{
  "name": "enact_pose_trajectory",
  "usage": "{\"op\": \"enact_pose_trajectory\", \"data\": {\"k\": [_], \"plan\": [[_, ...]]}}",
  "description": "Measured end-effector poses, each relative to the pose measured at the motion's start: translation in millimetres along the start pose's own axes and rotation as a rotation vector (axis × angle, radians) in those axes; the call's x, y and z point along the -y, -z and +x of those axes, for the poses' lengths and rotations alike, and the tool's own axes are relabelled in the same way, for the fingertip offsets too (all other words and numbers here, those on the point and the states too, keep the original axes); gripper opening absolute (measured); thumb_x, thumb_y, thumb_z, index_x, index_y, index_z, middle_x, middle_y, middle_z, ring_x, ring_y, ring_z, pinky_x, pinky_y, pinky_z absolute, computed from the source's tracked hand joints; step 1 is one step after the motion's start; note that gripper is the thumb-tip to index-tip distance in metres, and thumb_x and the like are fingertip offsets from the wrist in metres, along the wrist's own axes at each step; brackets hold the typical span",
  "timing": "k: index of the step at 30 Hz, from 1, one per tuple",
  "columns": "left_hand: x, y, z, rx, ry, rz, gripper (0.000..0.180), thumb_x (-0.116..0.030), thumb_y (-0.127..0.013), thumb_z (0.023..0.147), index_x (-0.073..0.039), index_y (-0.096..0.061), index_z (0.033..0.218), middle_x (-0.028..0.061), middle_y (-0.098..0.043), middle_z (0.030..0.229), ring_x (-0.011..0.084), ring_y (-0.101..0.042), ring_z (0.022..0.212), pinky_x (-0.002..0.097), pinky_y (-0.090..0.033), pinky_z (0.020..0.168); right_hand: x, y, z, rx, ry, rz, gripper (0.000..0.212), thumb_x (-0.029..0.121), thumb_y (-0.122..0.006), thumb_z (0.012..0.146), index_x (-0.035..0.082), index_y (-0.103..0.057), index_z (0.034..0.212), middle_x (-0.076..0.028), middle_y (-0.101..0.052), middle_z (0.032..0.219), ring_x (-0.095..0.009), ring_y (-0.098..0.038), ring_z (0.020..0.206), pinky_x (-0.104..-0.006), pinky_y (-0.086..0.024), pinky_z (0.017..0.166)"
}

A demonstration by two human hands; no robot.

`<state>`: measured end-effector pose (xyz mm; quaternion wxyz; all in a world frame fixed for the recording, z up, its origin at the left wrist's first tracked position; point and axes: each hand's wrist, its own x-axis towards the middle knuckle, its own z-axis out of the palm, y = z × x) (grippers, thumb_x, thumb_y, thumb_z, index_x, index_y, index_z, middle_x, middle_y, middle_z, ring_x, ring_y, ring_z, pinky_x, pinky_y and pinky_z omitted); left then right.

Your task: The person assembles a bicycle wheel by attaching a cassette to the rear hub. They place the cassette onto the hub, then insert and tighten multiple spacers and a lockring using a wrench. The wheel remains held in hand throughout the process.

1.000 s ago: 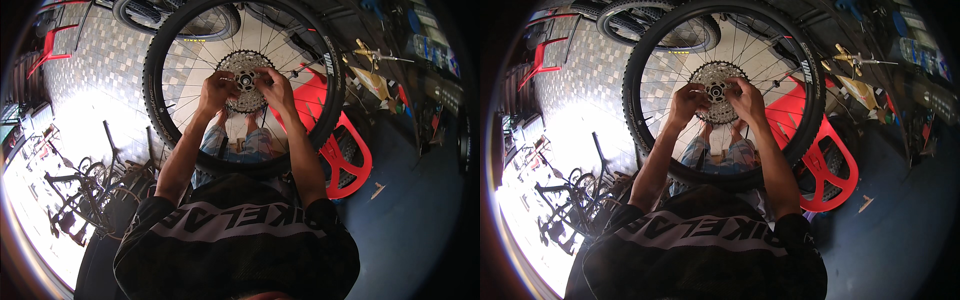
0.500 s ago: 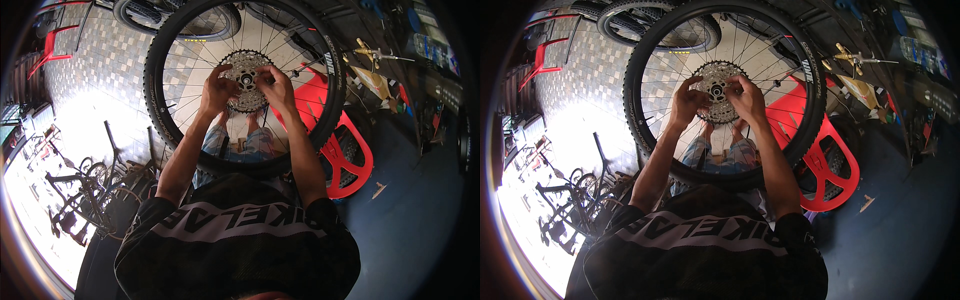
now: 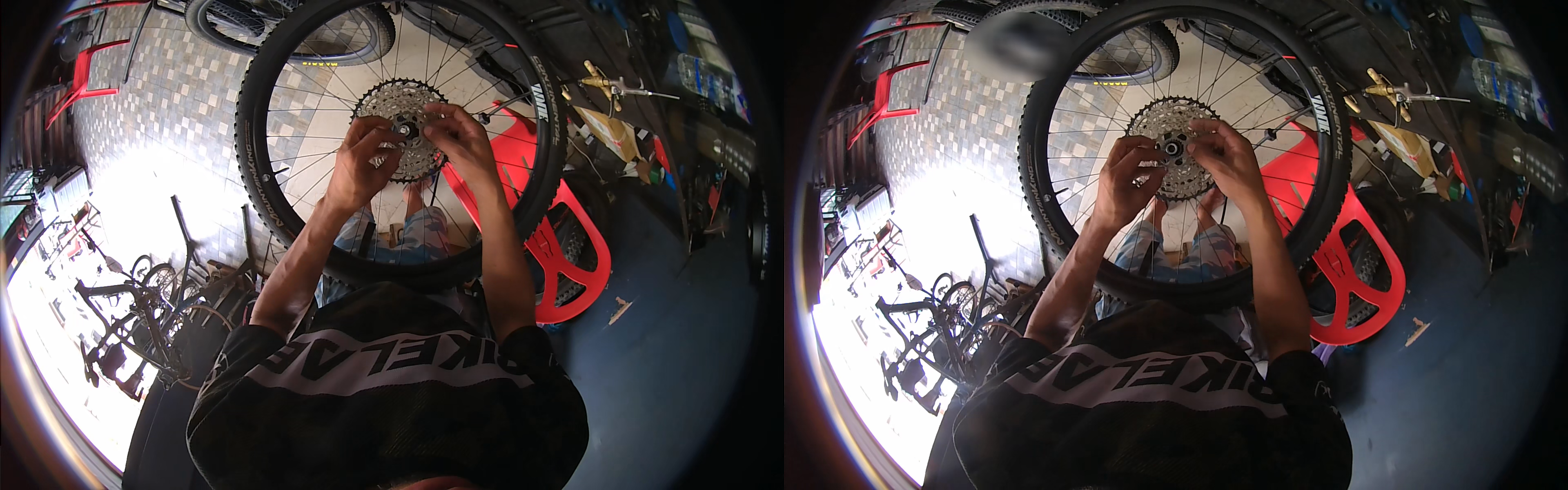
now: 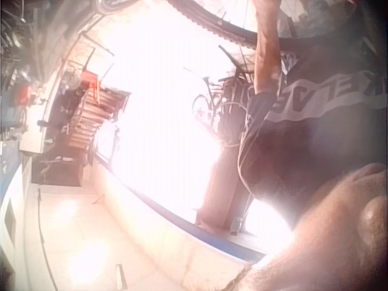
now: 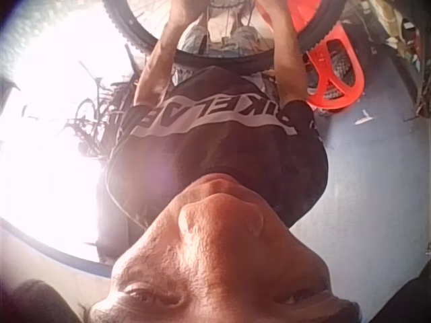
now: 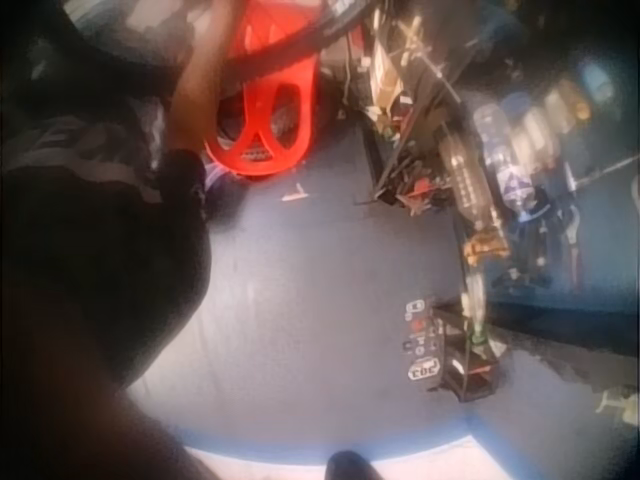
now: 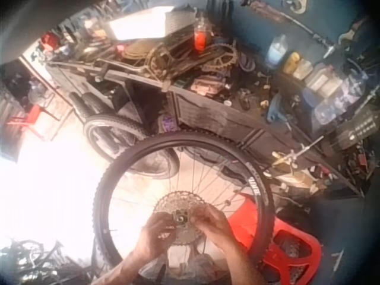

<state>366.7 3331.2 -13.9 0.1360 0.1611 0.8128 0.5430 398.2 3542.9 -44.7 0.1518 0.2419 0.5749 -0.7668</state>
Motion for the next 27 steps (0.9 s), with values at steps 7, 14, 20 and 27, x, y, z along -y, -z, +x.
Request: {"op": "enact_pose_trajectory", "data": {"k": [7, 14, 20, 27], "plan": [[21.5, 0.7, 3.2, 0.137, 0.173, 0.088, 0.050, -0.005, -0.086, 0.082, -0.003, -0.066, 0.128, 0.0159, -0.058, 0.136, 0.0256, -0.073, 0.103, 0.0333, -0.067, 0.076, -20.5, 1.1, 29.6, 0.014, 0.093, -0.373, 0.018, 0.011, -0.074, 0.095, 0.002, -0.076, 0.112, -0.003, -0.076, 0.098, -0.009, -0.068, 0.089, -0.0251, -0.052, 0.082], [30.1, -11.2, 5.9, 0.156, 0.154, 0.273, 0.081, -0.019, -0.091, 0.078, -0.007, -0.054, 0.149, 0.0162, -0.058, 0.137, 0.0300, -0.071, 0.102, 0.0403, -0.063, 0.081, -11.8, -8.9, 32.8, -0.067, 0.090, -0.655, 0.025, 0.023, -0.074, 0.093, 0.005, -0.077, 0.109, -0.008, -0.079, 0.095, -0.017, -0.073, 0.087, -0.0319, -0.055, 0.080], [30.8, -7.3, 7.9, 0.189, 0.073, 0.368, 0.080, -0.020, -0.091, 0.078, -0.007, -0.055, 0.148, 0.0162, -0.057, 0.139, 0.0369, -0.066, 0.114, 0.0450, -0.059, 0.095, -11.9, -9.6, 30.1, -0.104, 0.117, -0.714, 0.025, 0.027, -0.074, 0.091, 0.007, -0.077, 0.106, -0.009, -0.079, 0.094, -0.024, -0.075, 0.086, -0.0360, -0.056, 0.079], [31.1, 3.6, 22.3, 0.296, -0.010, 0.379, 0.078, -0.015, -0.089, 0.076, -0.010, -0.058, 0.148, 0.0149, -0.059, 0.142, 0.0409, -0.056, 0.130, 0.0477, -0.051, 0.108, -4.8, -10.2, 24.1, -0.135, 0.034, -0.731, 0.024, 0.023, -0.076, 0.090, 0.003, -0.075, 0.102, -0.010, -0.078, 0.091, -0.021, -0.073, 0.083, -0.0340, -0.055, 0.079]]}}
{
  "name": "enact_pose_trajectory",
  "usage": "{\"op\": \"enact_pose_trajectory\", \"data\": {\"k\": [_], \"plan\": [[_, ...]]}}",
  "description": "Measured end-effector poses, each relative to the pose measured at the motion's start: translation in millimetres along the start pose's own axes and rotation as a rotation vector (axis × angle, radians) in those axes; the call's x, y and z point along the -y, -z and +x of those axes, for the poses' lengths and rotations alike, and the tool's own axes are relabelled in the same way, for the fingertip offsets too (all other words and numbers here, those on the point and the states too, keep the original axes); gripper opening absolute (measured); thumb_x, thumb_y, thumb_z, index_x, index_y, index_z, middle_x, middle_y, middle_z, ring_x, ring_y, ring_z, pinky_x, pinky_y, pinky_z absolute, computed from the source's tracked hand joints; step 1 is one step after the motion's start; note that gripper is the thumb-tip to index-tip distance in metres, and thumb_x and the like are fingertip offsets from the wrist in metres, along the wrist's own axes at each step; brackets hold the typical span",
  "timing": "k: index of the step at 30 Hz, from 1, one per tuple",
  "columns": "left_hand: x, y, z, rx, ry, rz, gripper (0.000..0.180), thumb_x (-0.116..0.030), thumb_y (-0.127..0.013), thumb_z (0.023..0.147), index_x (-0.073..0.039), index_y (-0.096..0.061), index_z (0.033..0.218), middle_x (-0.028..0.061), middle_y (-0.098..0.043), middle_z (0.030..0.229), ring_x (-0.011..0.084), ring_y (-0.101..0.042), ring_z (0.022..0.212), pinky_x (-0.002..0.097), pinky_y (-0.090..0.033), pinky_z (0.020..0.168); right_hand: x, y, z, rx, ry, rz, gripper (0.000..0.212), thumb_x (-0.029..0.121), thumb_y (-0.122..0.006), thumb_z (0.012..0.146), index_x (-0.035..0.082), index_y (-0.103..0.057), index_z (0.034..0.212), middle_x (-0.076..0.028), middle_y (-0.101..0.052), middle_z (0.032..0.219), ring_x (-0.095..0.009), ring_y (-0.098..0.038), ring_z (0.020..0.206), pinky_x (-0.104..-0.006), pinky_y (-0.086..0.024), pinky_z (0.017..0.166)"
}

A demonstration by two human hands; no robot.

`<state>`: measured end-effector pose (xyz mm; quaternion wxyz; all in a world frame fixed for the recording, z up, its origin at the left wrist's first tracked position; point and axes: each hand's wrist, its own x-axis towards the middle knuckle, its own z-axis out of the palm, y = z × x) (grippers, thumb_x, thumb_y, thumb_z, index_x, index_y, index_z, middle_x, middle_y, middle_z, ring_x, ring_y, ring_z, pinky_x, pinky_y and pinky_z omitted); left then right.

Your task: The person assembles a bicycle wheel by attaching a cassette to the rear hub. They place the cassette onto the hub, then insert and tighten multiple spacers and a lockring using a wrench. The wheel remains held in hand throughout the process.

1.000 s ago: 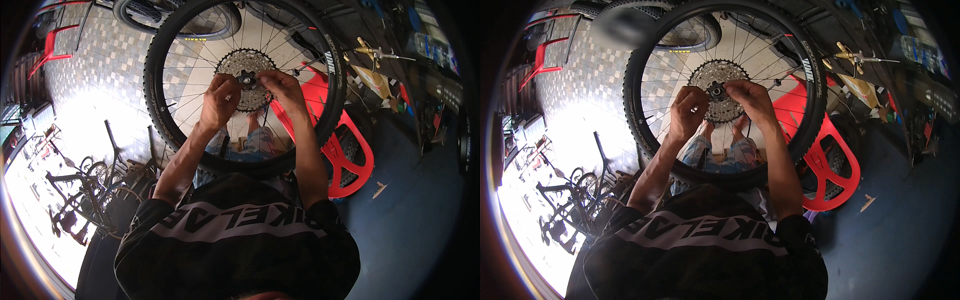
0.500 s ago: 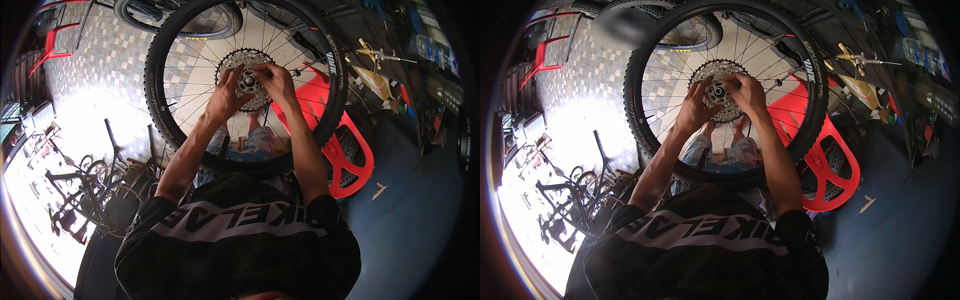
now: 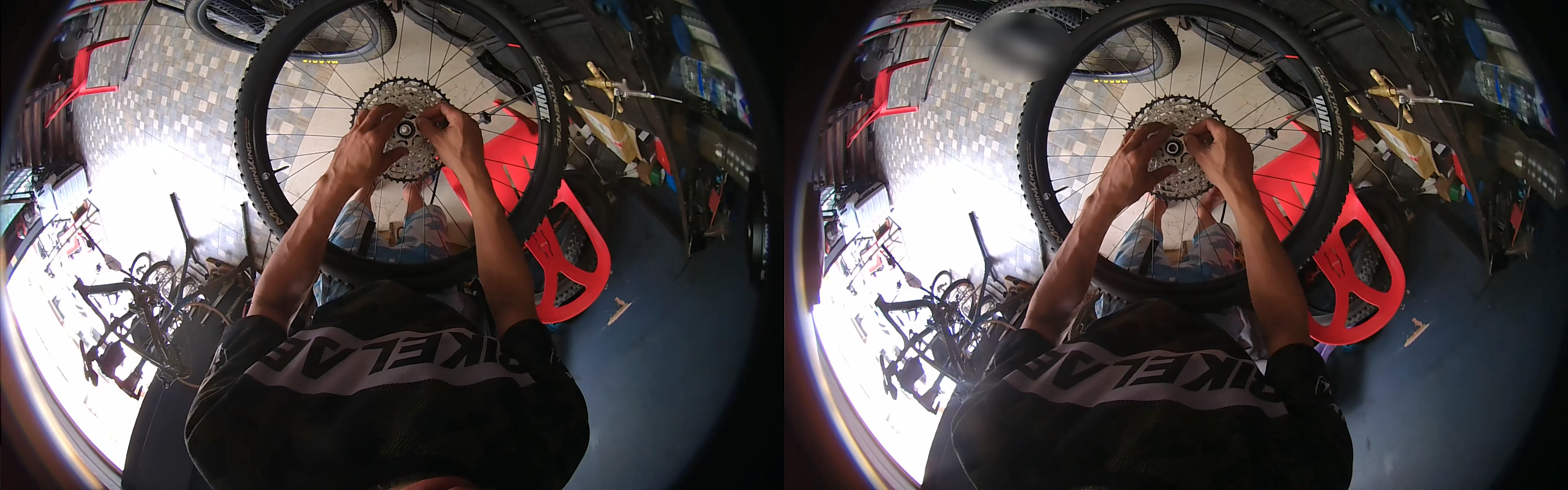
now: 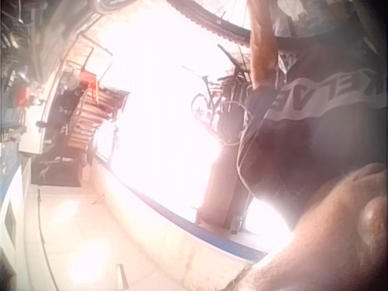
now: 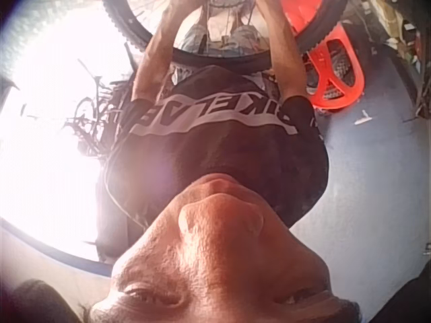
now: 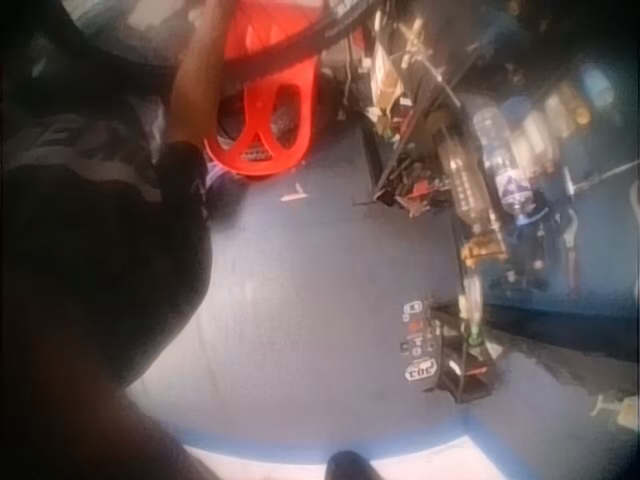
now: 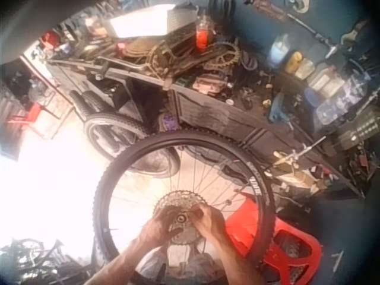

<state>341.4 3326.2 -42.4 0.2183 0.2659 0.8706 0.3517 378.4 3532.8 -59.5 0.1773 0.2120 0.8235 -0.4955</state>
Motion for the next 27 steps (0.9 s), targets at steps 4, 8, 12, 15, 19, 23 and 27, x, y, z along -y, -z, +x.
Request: {"op": "enact_pose_trajectory", "data": {"k": [4, 8, 12, 15, 19, 23, 27], "plan": [[-0.2, 7.2, 3.3, 0.025, -0.038, 0.014, 0.079, -0.014, -0.089, 0.076, -0.011, -0.058, 0.148, 0.0146, -0.060, 0.141, 0.0402, -0.057, 0.129, 0.0476, -0.052, 0.106, -2.2, 1.8, -0.7, -0.008, 0.015, -0.042, 0.026, 0.025, -0.077, 0.089, 0.002, -0.075, 0.101, -0.011, -0.078, 0.091, -0.022, -0.073, 0.083, -0.0354, -0.055, 0.080], [0.1, 7.6, 3.2, 0.023, -0.027, 0.006, 0.078, -0.013, -0.089, 0.075, -0.011, -0.059, 0.147, 0.0143, -0.060, 0.140, 0.0400, -0.057, 0.128, 0.0476, -0.052, 0.106, -2.5, 1.2, 0.1, -0.004, 0.027, -0.026, 0.026, 0.028, -0.076, 0.090, 0.005, -0.075, 0.101, -0.011, -0.078, 0.092, -0.027, -0.074, 0.085, -0.0384, -0.056, 0.079], [-4.1, 6.1, 1.5, 0.005, 0.001, 0.038, 0.075, -0.014, -0.089, 0.075, -0.010, -0.060, 0.144, 0.0135, -0.061, 0.138, 0.0397, -0.057, 0.128, 0.0470, -0.052, 0.105, -4.0, -1.9, 1.1, -0.031, 0.056, -0.047, 0.024, 0.032, -0.074, 0.090, 0.010, -0.075, 0.100, -0.011, -0.078, 0.091, -0.034, -0.075, 0.087, -0.0430, -0.057, 0.078], [-4.0, 5.0, 2.8, 0.014, -0.004, 0.072, 0.074, -0.015, -0.090, 0.074, -0.009, -0.060, 0.142, 0.0157, -0.058, 0.139, 0.0417, -0.054, 0.130, 0.0479, -0.052, 0.106, -7.9, -5.8, 1.5, -0.041, 0.053, -0.049, 0.023, 0.032, -0.074, 0.089, 0.011, -0.074, 0.100, -0.010, -0.077, 0.090, -0.034, -0.075, 0.087, -0.0436, -0.057, 0.077], [-2.7, -1.1, 2.7, -0.023, 0.011, 0.130, 0.077, -0.020, -0.091, 0.073, -0.010, -0.059, 0.142, 0.0199, -0.050, 0.145, 0.0455, -0.050, 0.131, 0.0518, -0.050, 0.105, -14.0, -13.1, -3.2, -0.052, 0.028, -0.061, 0.038, 0.034, -0.079, 0.088, 0.015, -0.066, 0.117, -0.012, -0.076, 0.092, -0.036, -0.074, 0.090, -0.0468, -0.056, 0.077], [-6.6, -4.4, 4.9, -0.042, 0.028, 0.157, 0.071, -0.021, -0.093, 0.072, -0.014, -0.064, 0.137, 0.0188, -0.049, 0.143, 0.0455, -0.050, 0.129, 0.0529, -0.051, 0.104, -1.1, 10.7, -7.9, -0.127, 0.060, -0.133, 0.039, 0.035, -0.080, 0.087, 0.015, -0.067, 0.118, -0.014, -0.075, 0.103, -0.035, -0.073, 0.097, -0.0463, -0.056, 0.083], [-12.3, -3.3, 7.1, -0.035, 0.062, 0.144, 0.069, -0.020, -0.093, 0.071, -0.017, -0.066, 0.135, 0.0177, -0.049, 0.141, 0.0443, -0.050, 0.127, 0.0518, -0.052, 0.102, 30.9, 99.4, -7.8, -0.205, 0.146, 0.119, 0.021, 0.031, -0.079, 0.093, 0.012, -0.075, 0.102, 0.003, -0.062, 0.072, -0.006, -0.055, 0.066, -0.0262, -0.046, 0.062]]}}
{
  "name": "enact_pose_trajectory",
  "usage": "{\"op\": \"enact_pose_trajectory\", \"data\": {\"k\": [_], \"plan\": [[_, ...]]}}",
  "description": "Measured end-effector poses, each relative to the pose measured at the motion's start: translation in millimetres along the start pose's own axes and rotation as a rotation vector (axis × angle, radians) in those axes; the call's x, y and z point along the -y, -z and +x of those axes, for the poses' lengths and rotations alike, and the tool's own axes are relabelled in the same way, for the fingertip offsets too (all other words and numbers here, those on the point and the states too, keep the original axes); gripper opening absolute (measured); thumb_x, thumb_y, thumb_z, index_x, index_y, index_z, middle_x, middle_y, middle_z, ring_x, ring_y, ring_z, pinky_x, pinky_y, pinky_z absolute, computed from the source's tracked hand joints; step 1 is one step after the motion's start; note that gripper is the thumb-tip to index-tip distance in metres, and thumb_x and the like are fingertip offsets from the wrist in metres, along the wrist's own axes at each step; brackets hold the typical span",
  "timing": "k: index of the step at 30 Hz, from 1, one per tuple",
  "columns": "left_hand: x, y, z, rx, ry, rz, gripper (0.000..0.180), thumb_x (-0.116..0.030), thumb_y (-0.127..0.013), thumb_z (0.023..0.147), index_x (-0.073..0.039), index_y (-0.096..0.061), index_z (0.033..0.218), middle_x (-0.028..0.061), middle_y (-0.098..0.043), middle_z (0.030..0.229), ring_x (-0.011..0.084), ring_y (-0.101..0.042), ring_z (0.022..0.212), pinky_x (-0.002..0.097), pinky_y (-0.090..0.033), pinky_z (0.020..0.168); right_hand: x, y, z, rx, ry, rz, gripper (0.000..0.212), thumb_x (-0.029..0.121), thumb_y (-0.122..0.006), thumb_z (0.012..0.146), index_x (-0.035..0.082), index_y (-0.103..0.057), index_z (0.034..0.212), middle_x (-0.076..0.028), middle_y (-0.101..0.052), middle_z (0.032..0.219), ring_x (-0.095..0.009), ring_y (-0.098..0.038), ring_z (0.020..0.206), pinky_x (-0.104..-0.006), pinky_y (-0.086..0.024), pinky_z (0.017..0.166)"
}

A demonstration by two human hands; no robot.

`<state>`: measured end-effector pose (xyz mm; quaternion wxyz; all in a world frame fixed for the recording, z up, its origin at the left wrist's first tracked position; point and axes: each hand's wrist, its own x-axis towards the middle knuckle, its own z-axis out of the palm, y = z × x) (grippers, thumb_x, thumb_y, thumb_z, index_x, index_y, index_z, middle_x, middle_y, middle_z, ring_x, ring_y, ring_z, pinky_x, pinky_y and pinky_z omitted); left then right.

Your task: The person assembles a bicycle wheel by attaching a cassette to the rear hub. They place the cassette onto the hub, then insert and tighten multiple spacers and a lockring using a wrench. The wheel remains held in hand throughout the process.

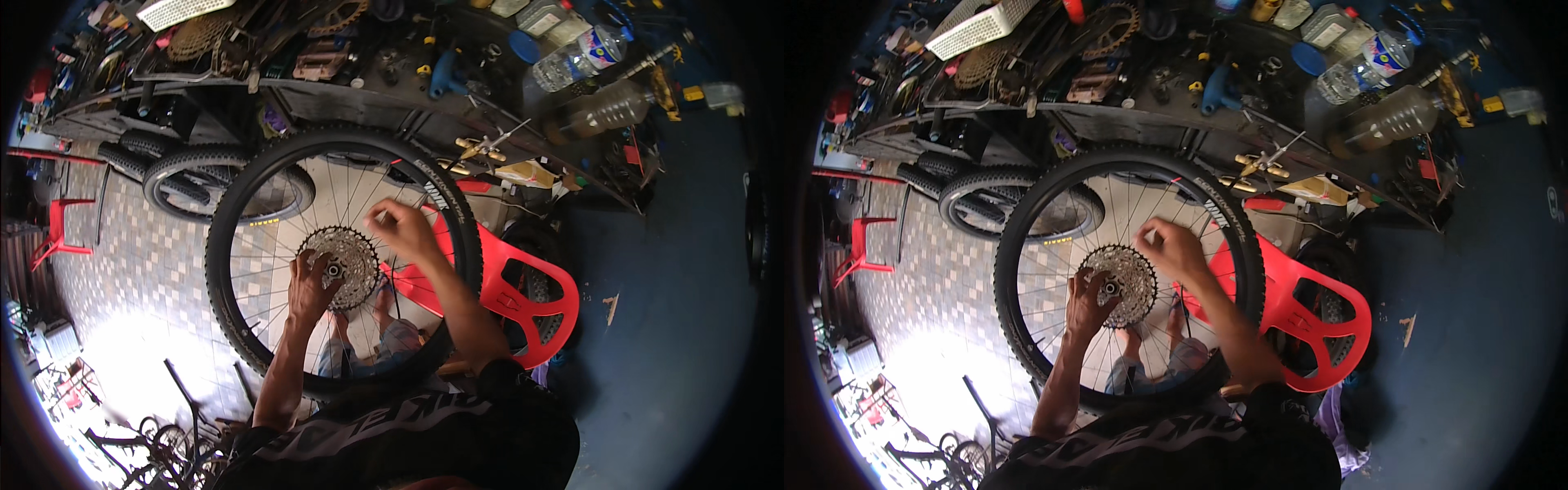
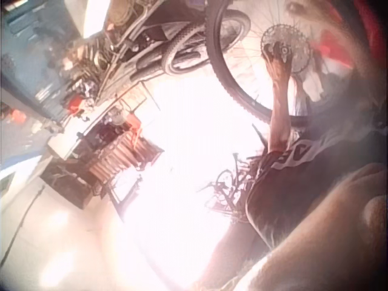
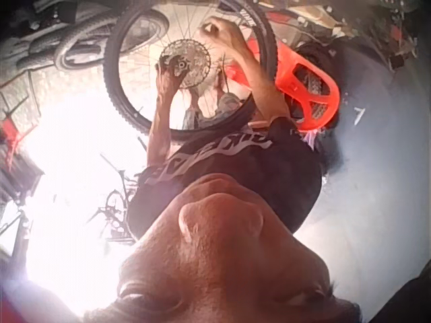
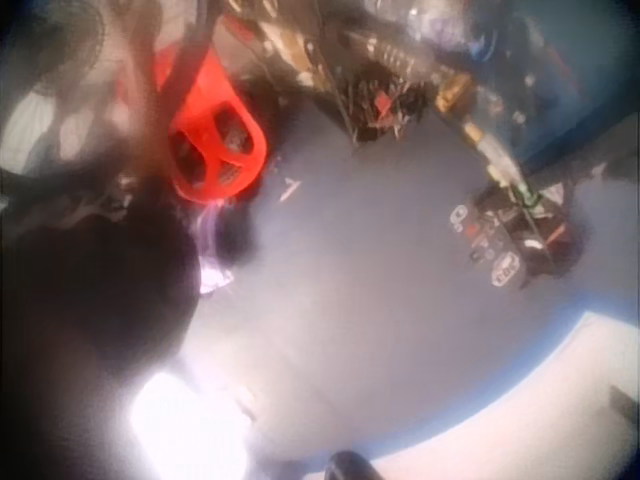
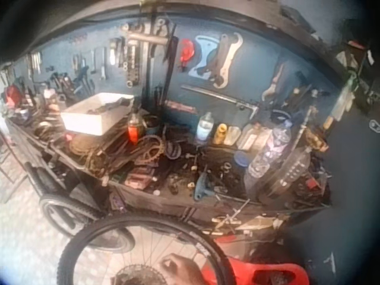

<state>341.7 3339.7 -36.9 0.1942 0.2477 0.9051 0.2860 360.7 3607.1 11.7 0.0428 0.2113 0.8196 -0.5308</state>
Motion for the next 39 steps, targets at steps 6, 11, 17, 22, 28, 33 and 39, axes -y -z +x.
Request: {"op": "enact_pose_trajectory", "data": {"k": [6, 11, 17, 22, 28, 33, 39], "plan": [[6.2, -2.0, -2.9, -0.038, -0.045, 0.046, 0.067, -0.019, -0.092, 0.073, -0.017, -0.066, 0.135, 0.0175, -0.048, 0.142, 0.0443, -0.049, 0.127, 0.0532, -0.052, 0.101, 58.1, 192.8, 86.0, -0.606, 0.259, -0.125, 0.023, 0.033, -0.077, 0.093, 0.013, -0.078, 0.104, -0.004, -0.075, 0.085, -0.015, -0.071, 0.082, -0.0332, -0.054, 0.074], [-0.7, -2.3, -2.0, -0.034, -0.068, 0.035, 0.067, -0.019, -0.092, 0.074, -0.018, -0.066, 0.136, 0.0177, -0.049, 0.139, 0.0438, -0.049, 0.127, 0.0534, -0.052, 0.100, 19.9, 316.0, 174.1, -0.564, -0.092, -0.722, 0.020, 0.031, -0.072, 0.092, 0.025, -0.080, 0.110, -0.007, -0.079, 0.109, -0.030, -0.074, 0.104, -0.0431, -0.057, 0.089], [-1.4, -2.7, -4.9, -0.033, -0.017, 0.038, 0.068, -0.019, -0.092, 0.074, -0.019, -0.066, 0.137, 0.0172, -0.050, 0.139, 0.0425, -0.049, 0.127, 0.0521, -0.050, 0.103, -12.4, 314.5, 211.4, -0.309, -0.124, -0.935, 0.023, 0.030, -0.076, 0.091, 0.025, -0.079, 0.113, -0.006, -0.077, 0.118, -0.029, -0.072, 0.111, -0.0435, -0.057, 0.095], [-1.8, -6.0, -8.0, -0.047, -0.030, 0.035, 0.069, -0.019, -0.091, 0.075, -0.017, -0.065, 0.139, 0.0171, -0.050, 0.139, 0.0424, -0.050, 0.126, 0.0516, -0.050, 0.103, -27.8, 315.5, 215.9, -0.300, -0.009, -0.916, 0.022, 0.024, -0.076, 0.090, 0.014, -0.074, 0.109, -0.009, -0.077, 0.103, -0.030, -0.073, 0.100, -0.0432, -0.057, 0.086], [-4.5, -6.1, -7.7, -0.038, -0.019, 0.007, 0.067, -0.019, -0.090, 0.077, -0.014, -0.064, 0.139, 0.0176, -0.052, 0.138, 0.0425, -0.051, 0.125, 0.0514, -0.050, 0.103, -35.1, 329.3, 219.2, -0.479, 0.004, -0.781, 0.025, 0.029, -0.076, 0.089, 0.011, -0.071, 0.106, -0.013, -0.076, 0.107, -0.033, -0.072, 0.104, -0.0456, -0.056, 0.089], [-2.9, -4.1, -2.8, -0.166, -0.091, -0.142, 0.055, -0.016, -0.085, 0.084, -0.008, -0.066, 0.135, 0.0184, -0.060, 0.128, 0.0413, -0.057, 0.118, 0.0488, -0.051, 0.099, 0.4, 356.2, 180.3, -0.710, 0.149, -0.356, 0.021, 0.018, -0.076, 0.092, 0.007, -0.070, 0.109, -0.009, -0.074, 0.096, -0.017, -0.069, 0.087, -0.0311, -0.054, 0.080], [-16.3, 34.1, 6.2, -0.400, -0.018, -0.381, 0.032, -0.011, -0.076, 0.093, -0.003, -0.072, 0.124, 0.0174, -0.072, 0.109, 0.0287, -0.073, 0.092, 0.0363, -0.058, 0.073, 83.4, 175.3, 78.7, -0.339, 0.499, 0.089, 0.024, 0.013, -0.076, 0.094, 0.005, -0.074, 0.117, -0.002, -0.072, 0.093, -0.007, -0.062, 0.082, -0.0253, -0.051, 0.072]]}}
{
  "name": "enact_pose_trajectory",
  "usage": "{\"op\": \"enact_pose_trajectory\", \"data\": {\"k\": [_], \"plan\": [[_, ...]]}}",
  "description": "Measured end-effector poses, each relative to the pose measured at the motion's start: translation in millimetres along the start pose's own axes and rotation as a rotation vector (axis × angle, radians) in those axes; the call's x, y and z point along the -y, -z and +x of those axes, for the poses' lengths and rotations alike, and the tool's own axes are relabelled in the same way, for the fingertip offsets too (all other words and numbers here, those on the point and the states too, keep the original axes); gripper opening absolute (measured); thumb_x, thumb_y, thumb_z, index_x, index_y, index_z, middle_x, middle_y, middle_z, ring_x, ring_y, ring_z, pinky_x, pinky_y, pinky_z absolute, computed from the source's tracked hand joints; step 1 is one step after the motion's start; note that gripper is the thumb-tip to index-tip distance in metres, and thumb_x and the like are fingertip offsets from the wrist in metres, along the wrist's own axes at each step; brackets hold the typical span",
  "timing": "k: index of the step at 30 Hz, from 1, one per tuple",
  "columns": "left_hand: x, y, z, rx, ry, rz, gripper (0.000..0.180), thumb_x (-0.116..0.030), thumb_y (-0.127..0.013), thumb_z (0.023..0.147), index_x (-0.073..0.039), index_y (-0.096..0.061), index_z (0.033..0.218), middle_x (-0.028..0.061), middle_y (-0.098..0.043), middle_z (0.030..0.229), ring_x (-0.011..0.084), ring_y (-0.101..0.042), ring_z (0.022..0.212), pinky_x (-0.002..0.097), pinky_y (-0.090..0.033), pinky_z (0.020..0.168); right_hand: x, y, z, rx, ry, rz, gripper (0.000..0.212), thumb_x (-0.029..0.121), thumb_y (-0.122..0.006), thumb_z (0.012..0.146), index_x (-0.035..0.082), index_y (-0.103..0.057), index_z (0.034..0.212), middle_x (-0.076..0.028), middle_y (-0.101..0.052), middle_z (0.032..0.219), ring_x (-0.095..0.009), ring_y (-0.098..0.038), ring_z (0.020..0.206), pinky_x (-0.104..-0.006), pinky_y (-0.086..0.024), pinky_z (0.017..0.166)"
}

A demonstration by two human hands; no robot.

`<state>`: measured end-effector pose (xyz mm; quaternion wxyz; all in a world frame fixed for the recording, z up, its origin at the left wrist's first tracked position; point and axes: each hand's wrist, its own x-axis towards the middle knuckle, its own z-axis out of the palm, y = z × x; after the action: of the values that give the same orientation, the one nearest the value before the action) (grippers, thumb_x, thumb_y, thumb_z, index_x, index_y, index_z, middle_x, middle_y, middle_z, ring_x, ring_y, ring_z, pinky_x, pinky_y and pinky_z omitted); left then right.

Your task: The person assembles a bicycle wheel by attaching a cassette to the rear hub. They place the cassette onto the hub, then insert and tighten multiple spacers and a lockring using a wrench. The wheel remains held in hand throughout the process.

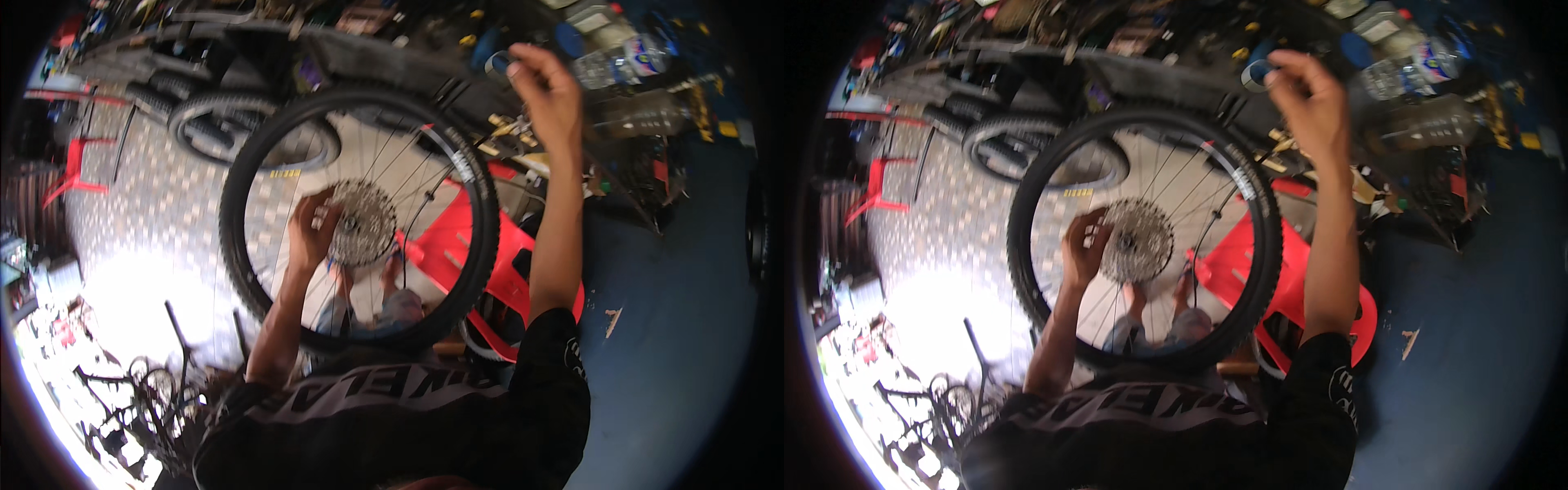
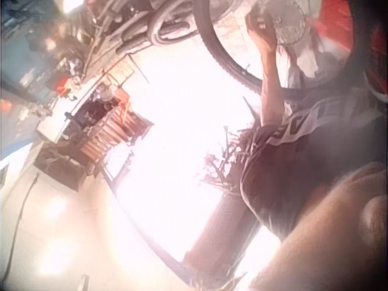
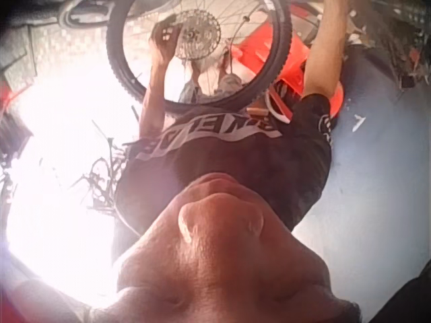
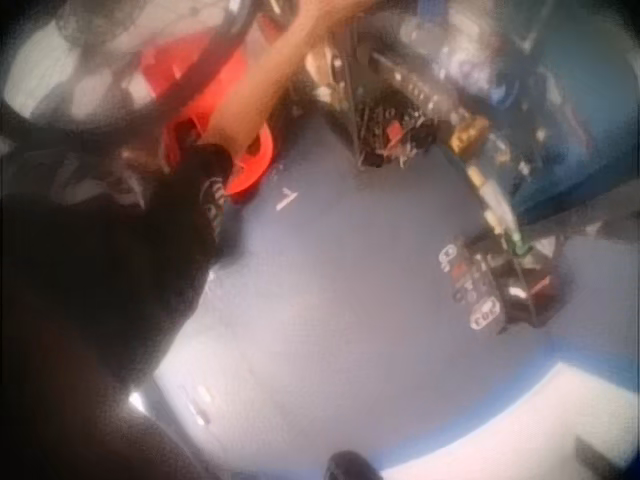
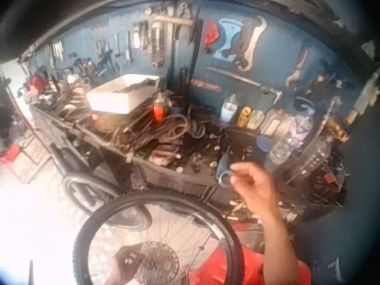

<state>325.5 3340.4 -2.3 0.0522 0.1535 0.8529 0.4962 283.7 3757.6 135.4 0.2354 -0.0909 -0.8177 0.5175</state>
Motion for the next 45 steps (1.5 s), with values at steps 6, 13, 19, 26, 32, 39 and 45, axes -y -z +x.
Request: {"op": "enact_pose_trajectory", "data": {"k": [6, 13, 19, 26, 32, 39, 45], "plan": [[-14.6, 9.6, 4.6, 0.021, 0.074, -0.049, 0.036, -0.010, -0.075, 0.093, -0.006, -0.072, 0.128, 0.0141, -0.073, 0.110, 0.0234, -0.072, 0.093, 0.0351, -0.059, 0.075, -33.2, -143.0, -167.8, 0.435, -0.522, 0.151, 0.018, 0.016, -0.076, 0.095, 0.002, -0.076, 0.106, -0.003, -0.074, 0.091, -0.009, -0.066, 0.080, -0.0279, -0.054, 0.075], [21.8, 2.9, -40.1, 0.257, 0.054, 0.148, 0.056, -0.022, -0.085, 0.083, -0.012, -0.066, 0.135, 0.0152, -0.068, 0.121, 0.0384, -0.061, 0.118, 0.0491, -0.051, 0.101, -84.2, -211.1, -247.6, 0.474, -0.693, 0.167, 0.023, 0.020, -0.077, 0.089, 0.002, -0.076, 0.104, -0.009, -0.078, 0.088, -0.018, -0.072, 0.080, -0.0330, -0.056, 0.076], [32.7, -15.2, -46.1, 0.197, 0.060, 0.247, 0.061, -0.027, -0.088, 0.080, -0.013, -0.065, 0.135, 0.0144, -0.062, 0.125, 0.0382, -0.056, 0.120, 0.0488, -0.052, 0.100, -66.6, -210.9, -241.9, 0.502, -0.680, 0.026, 0.025, 0.023, -0.076, 0.089, 0.002, -0.074, 0.103, -0.011, -0.078, 0.089, -0.021, -0.074, 0.080, -0.0350, -0.056, 0.077], [35.7, -20.6, -41.6, 0.219, 0.023, 0.285, 0.052, -0.025, -0.086, 0.082, -0.014, -0.069, 0.131, 0.0146, -0.061, 0.123, 0.0375, -0.055, 0.118, 0.0483, -0.052, 0.099, -63.5, -209.0, -244.1, 0.536, -0.587, -0.154, 0.024, 0.025, -0.076, 0.089, 0.006, -0.075, 0.104, -0.012, -0.078, 0.092, -0.029, -0.075, 0.085, -0.0398, -0.057, 0.079], [38.9, -25.3, -39.9, 0.229, 0.025, 0.310, 0.050, -0.025, -0.085, 0.083, -0.014, -0.071, 0.129, 0.0145, -0.059, 0.124, 0.0376, -0.054, 0.118, 0.0481, -0.052, 0.100, -69.3, -207.0, -247.9, 0.468, -0.619, -0.011, 0.022, 0.024, -0.075, 0.093, 0.006, -0.076, 0.105, -0.012, -0.078, 0.095, -0.026, -0.074, 0.087, -0.0383, -0.056, 0.080], [29.1, -25.7, -37.1, 0.213, -0.055, 0.366, 0.045, -0.026, -0.086, 0.081, -0.015, -0.072, 0.123, 0.0125, -0.055, 0.129, 0.0368, -0.055, 0.118, 0.0478, -0.052, 0.099, -73.2, -186.9, -246.2, 0.327, -0.617, 0.143, 0.022, 0.023, -0.073, 0.096, 0.003, -0.074, 0.106, -0.005, -0.073, 0.083, -0.013, -0.065, 0.075, -0.0302, -0.051, 0.069], [34.3, -25.6, -35.8, 0.227, -0.084, 0.389, 0.046, -0.026, -0.087, 0.080, -0.014, -0.072, 0.122, 0.0124, -0.056, 0.128, 0.0363, -0.056, 0.118, 0.0476, -0.053, 0.099, -73.7, -174.4, -248.2, 0.324, -0.642, 0.145, 0.022, 0.023, -0.073, 0.097, 0.004, -0.074, 0.107, -0.004, -0.070, 0.080, -0.012, -0.060, 0.071, -0.0303, -0.049, 0.066]]}}
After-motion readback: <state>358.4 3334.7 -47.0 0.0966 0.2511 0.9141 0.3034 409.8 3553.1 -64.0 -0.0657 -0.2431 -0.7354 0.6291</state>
